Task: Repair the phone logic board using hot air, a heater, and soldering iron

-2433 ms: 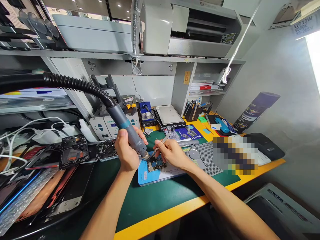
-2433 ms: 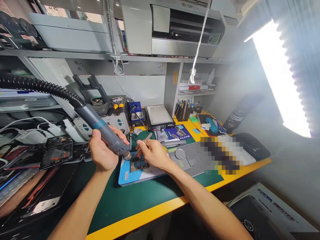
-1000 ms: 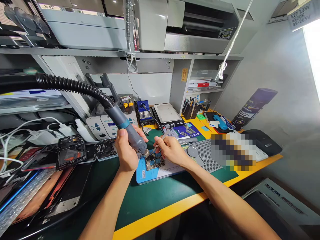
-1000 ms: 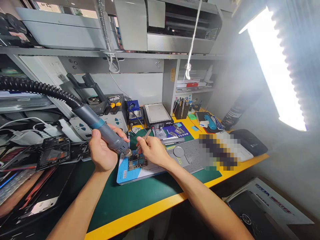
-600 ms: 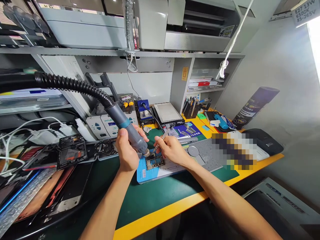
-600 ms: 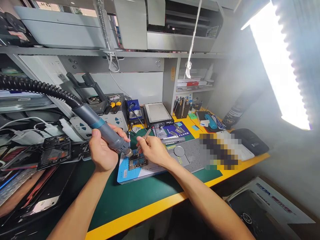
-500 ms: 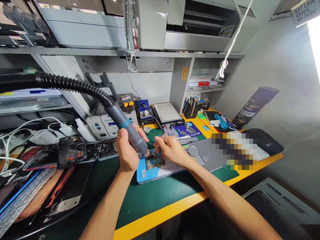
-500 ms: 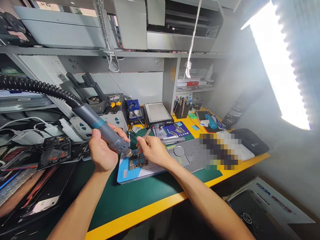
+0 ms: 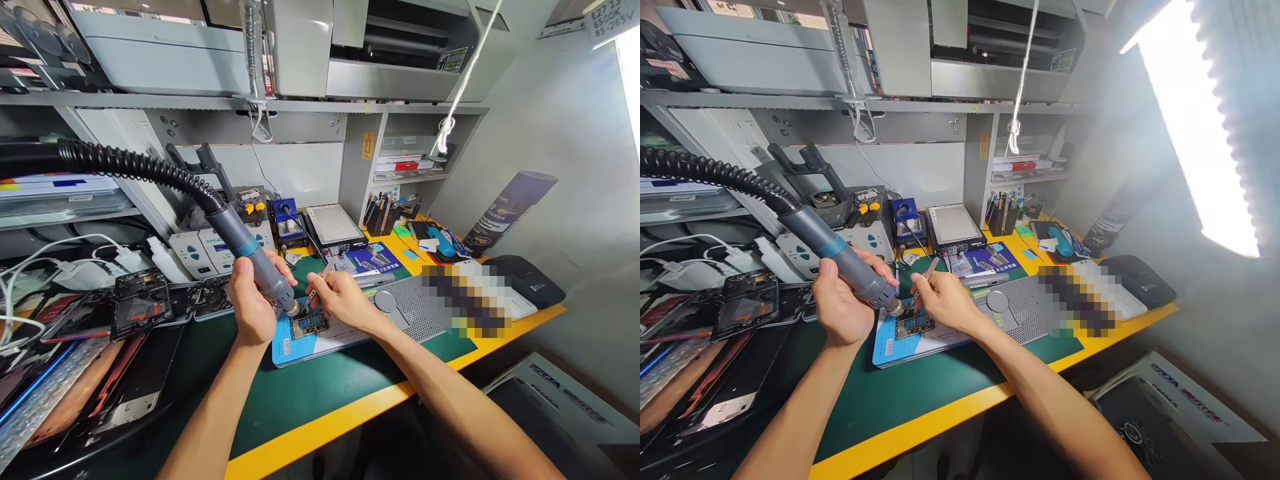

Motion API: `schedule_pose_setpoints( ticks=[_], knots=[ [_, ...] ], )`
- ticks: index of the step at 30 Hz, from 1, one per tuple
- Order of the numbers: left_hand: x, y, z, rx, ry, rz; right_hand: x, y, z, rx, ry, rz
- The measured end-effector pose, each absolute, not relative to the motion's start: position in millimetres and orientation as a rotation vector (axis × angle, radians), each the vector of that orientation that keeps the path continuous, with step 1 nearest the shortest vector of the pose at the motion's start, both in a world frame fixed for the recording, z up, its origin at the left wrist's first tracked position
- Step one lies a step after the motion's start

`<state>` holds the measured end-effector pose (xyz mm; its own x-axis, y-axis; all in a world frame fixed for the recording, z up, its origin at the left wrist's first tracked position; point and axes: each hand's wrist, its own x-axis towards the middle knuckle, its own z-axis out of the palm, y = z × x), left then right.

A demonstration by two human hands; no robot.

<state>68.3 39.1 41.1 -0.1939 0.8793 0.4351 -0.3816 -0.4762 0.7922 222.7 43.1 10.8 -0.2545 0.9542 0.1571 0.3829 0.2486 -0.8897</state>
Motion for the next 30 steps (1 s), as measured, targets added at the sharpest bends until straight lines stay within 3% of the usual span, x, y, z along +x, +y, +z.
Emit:
schedule_pose_setpoints(
  ticks=[30],
  knots=[
    [68.4, 35.1, 48.2, 1.168, 0.717, 1.81, 222.6, 43.2, 11.7, -1.243, -1.78, 0.977]
  ],
)
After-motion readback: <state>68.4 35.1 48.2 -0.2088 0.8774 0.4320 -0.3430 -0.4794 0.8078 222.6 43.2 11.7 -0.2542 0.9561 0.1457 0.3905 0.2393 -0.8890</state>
